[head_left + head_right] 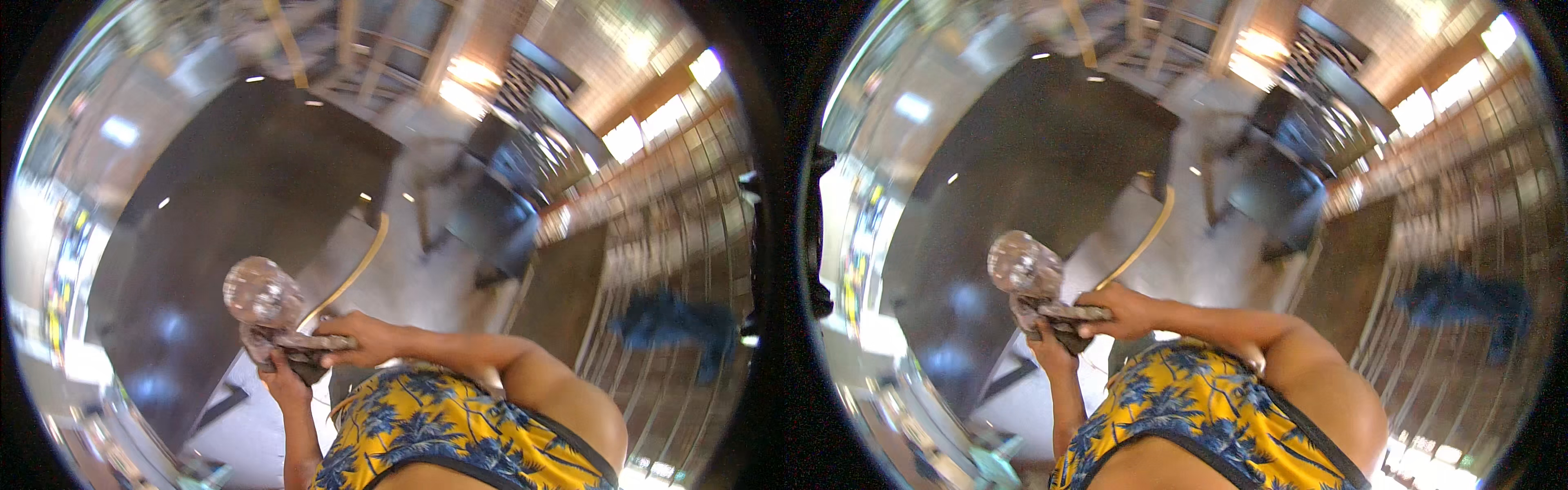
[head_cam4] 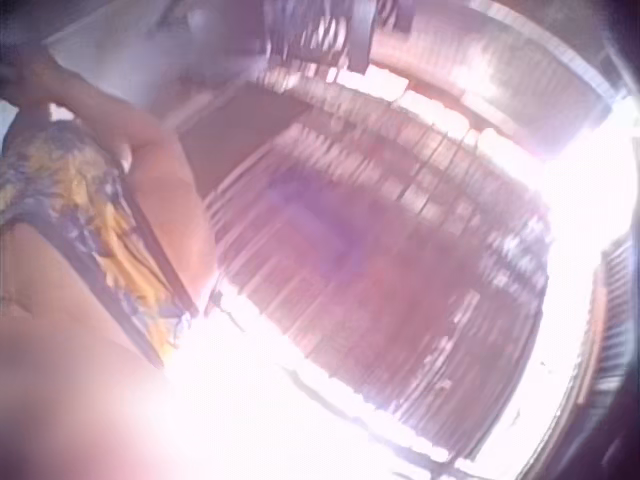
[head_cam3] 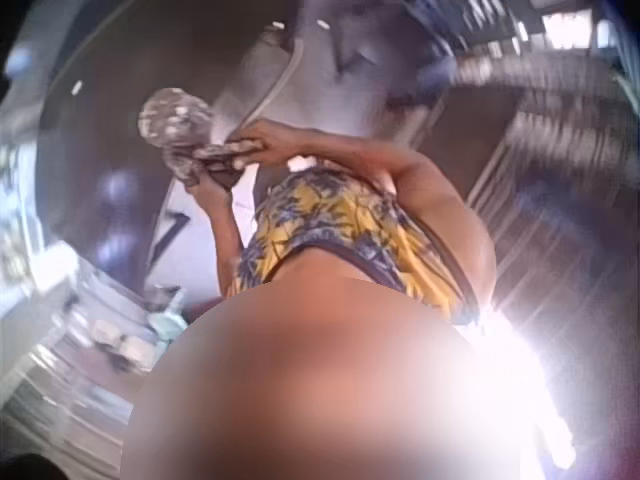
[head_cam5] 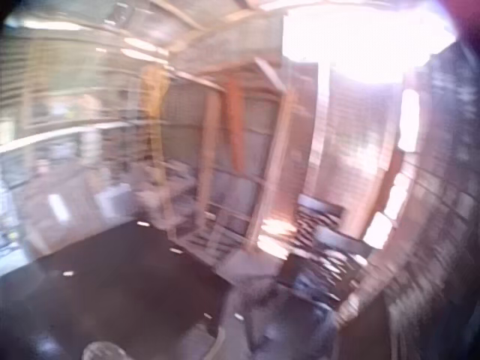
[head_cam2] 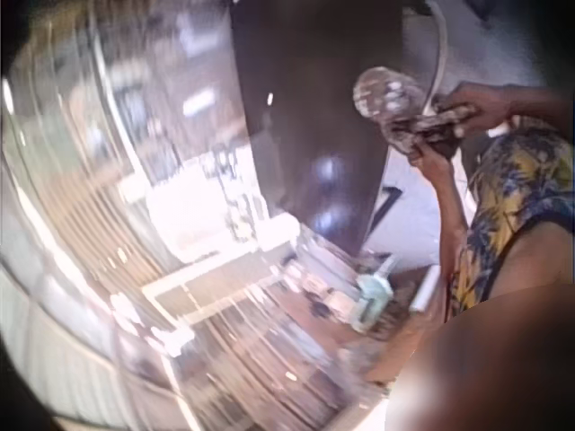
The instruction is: The person uses a spray gun to apply black paint to a large flat panel and then to a wooden chair. They move around the chair to cover the seat, legs, and backrest, repositioning the chair to reach different sides.
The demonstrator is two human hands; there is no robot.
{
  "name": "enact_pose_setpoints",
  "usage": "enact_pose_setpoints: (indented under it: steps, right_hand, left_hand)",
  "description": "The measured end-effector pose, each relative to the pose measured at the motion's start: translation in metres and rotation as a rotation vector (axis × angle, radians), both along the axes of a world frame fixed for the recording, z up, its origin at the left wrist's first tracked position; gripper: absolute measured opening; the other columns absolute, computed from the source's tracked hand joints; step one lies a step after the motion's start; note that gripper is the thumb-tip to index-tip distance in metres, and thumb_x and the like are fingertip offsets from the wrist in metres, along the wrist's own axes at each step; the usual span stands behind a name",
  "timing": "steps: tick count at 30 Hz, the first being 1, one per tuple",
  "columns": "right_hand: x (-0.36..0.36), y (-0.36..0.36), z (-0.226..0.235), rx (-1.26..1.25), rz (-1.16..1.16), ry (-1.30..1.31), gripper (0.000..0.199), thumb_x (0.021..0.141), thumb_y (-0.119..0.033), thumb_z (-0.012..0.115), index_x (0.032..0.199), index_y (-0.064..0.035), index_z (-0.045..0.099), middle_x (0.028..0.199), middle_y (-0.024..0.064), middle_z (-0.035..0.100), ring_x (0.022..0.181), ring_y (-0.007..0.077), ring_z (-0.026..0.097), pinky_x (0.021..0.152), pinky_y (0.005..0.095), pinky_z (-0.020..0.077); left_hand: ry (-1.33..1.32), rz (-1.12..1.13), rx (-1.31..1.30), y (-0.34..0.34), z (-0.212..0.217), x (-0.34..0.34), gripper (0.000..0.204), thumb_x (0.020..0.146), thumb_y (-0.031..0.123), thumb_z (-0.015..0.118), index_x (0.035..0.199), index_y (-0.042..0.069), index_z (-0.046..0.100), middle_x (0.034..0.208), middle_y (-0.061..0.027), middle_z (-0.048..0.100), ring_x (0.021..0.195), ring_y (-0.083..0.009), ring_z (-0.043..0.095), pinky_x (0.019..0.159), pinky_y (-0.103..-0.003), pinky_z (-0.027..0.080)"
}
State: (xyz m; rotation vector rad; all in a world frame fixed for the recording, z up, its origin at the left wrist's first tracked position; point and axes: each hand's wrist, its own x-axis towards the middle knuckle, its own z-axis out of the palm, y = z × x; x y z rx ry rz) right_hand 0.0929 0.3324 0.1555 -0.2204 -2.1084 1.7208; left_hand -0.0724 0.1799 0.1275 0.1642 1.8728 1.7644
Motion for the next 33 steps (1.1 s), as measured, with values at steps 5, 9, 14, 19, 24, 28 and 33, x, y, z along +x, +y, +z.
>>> enact_pose_setpoints:
  steps: [5, 9, 14, 19, 24, 28, 33]
  right_hand:
    - [0.065, -0.029, 0.013, -0.183, -0.292, -0.14, 0.039, 0.096, -0.031, 0.079, 0.121, -0.0049, 0.064, 0.096, 0.0193, 0.074, 0.086, 0.0327, 0.073, 0.078, 0.0434, 0.0564]
    - [0.113, -0.046, 0.018, -0.267, -0.5, -0.071, 0.037, 0.097, -0.026, 0.078, 0.122, -0.004, 0.064, 0.101, 0.02, 0.075, 0.089, 0.0292, 0.073, 0.079, 0.0415, 0.0555]
    - [0.157, -0.073, 0.012, -0.387, -0.807, -0.075, 0.04, 0.1, -0.023, 0.076, 0.133, -0.0031, 0.067, 0.107, 0.0118, 0.076, 0.092, 0.0169, 0.067, 0.084, 0.0369, 0.0546]
    - [0.186, -0.097, -0.012, -0.394, -1.267, -0.068, 0.026, 0.105, -0.024, 0.07, 0.117, -0.0012, 0.072, 0.084, 0.0039, 0.069, 0.068, 0.0077, 0.058, 0.062, 0.03, 0.0502]
    - [0.233, -0.102, -0.046, -0.505, -1.928, 0.088, 0.024, 0.101, -0.027, 0.077, 0.104, -0.0036, 0.071, 0.074, -0.0014, 0.065, 0.051, 0.007, 0.053, 0.046, 0.0283, 0.0415]
    - [0.285, -0.096, -0.085, -0.443, -2.272, 0.174, 0.033, 0.107, -0.033, 0.066, 0.096, -0.0021, 0.071, 0.058, -0.0003, 0.055, 0.044, 0.0089, 0.052, 0.039, 0.0283, 0.0392]
    - [0.337, -0.09, -0.165, -0.292, -2.423, -0.034, 0.035, 0.103, -0.035, 0.07, 0.092, -0.0013, 0.07, 0.059, 0.0019, 0.057, 0.043, 0.0107, 0.053, 0.039, 0.0299, 0.0394]
  left_hand:
    - [0.114, -0.301, 0.182, 0.043, 0.017, 0.054, 0.048, 0.104, 0.036, 0.072, 0.13, -0.004, 0.063, 0.122, -0.0123, 0.071, 0.103, -0.0222, 0.07, 0.085, -0.037, 0.059]
    - [0.3, -0.513, 0.131, 0.066, 0.02, 0.085, 0.038, 0.103, 0.03, 0.075, 0.116, -0.005, 0.072, 0.11, -0.0087, 0.075, 0.096, -0.017, 0.068, 0.081, -0.034, 0.056]
    - [0.464, -0.787, 0.348, 0.09, 0.024, 0.102, 0.022, 0.1, 0.018, 0.077, 0.107, -0.003, 0.075, 0.098, -0.0051, 0.076, 0.081, -0.0116, 0.067, 0.071, -0.028, 0.054]
    - [0.191, -1.065, 0.073, 0.1, 0.007, 0.079, 0.026, 0.101, 0.016, 0.071, 0.114, -0.006, 0.07, 0.102, -0.0118, 0.074, 0.09, -0.0189, 0.07, 0.085, -0.033, 0.057]
    - [0.272, -1.004, -0.119, 0.084, -0.032, 0.056, 0.03, 0.105, 0.02, 0.064, 0.119, -0.007, 0.063, 0.113, -0.0128, 0.067, 0.103, -0.021, 0.063, 0.09, -0.037, 0.051]
    - [0.282, -1.271, -0.105, 0.085, -0.054, 0.038, 0.039, 0.113, 0.03, 0.05, 0.117, -0.005, 0.066, 0.11, -0.0103, 0.069, 0.095, -0.0184, 0.063, 0.086, -0.035, 0.051]
    - [0.053, -1.198, -0.062, 0.093, -0.1, 0.045, 0.05, 0.114, 0.038, 0.044, 0.118, -0.005, 0.068, 0.108, -0.0101, 0.071, 0.092, -0.0197, 0.064, 0.088, -0.038, 0.053]
